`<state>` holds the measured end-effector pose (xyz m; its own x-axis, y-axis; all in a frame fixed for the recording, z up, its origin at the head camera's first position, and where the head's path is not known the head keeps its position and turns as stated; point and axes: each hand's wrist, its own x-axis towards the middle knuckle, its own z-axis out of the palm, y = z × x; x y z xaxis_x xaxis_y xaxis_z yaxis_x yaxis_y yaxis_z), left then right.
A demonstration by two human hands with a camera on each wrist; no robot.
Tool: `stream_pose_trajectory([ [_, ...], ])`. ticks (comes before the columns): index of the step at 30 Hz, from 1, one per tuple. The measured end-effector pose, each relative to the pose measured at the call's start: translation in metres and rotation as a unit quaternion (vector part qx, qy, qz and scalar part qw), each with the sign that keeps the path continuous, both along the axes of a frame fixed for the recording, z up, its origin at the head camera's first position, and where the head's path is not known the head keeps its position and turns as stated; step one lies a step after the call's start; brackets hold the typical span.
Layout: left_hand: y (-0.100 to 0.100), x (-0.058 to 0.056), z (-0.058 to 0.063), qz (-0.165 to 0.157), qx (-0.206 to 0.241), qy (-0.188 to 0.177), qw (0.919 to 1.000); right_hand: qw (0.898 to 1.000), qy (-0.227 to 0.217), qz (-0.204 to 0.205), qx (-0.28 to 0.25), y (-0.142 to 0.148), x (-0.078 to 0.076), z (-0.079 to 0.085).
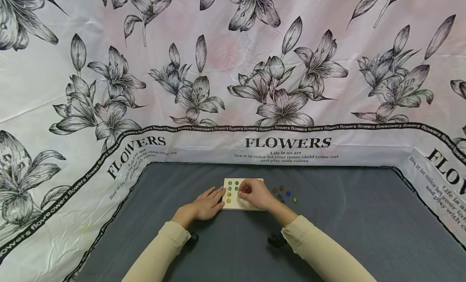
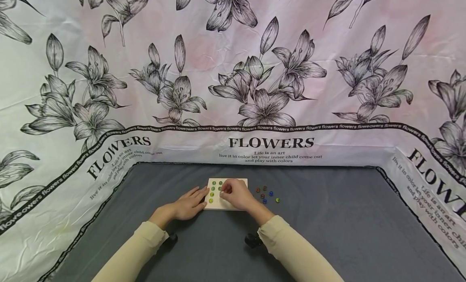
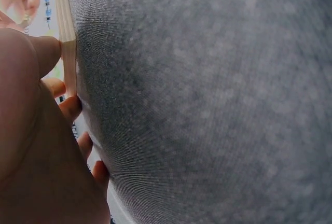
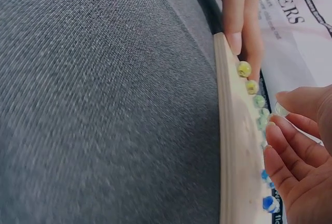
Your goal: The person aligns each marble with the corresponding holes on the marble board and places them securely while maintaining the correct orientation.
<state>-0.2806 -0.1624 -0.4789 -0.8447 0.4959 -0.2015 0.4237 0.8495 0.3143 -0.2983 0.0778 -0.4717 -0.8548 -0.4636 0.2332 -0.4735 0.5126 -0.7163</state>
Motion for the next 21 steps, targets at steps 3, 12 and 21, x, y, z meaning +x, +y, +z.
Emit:
stream_pose_trajectory([
  [3, 0.001, 0.003, 0.005, 0.003, 0.001, -0.002, 1.0000, 1.000, -0.001, -0.001, 0.003, -0.004, -0.002, -0.003],
  [12, 0.001, 0.003, 0.008, 0.005, 0.000, -0.006, 1.0000, 1.000, 0.009, -0.015, 0.015, -0.009, -0.005, -0.008],
  [21, -0.001, -0.003, -0.005, 0.006, -0.003, -0.007, 1.0000, 0.999, 0.013, -0.045, 0.028, -0.016, -0.005, -0.009],
])
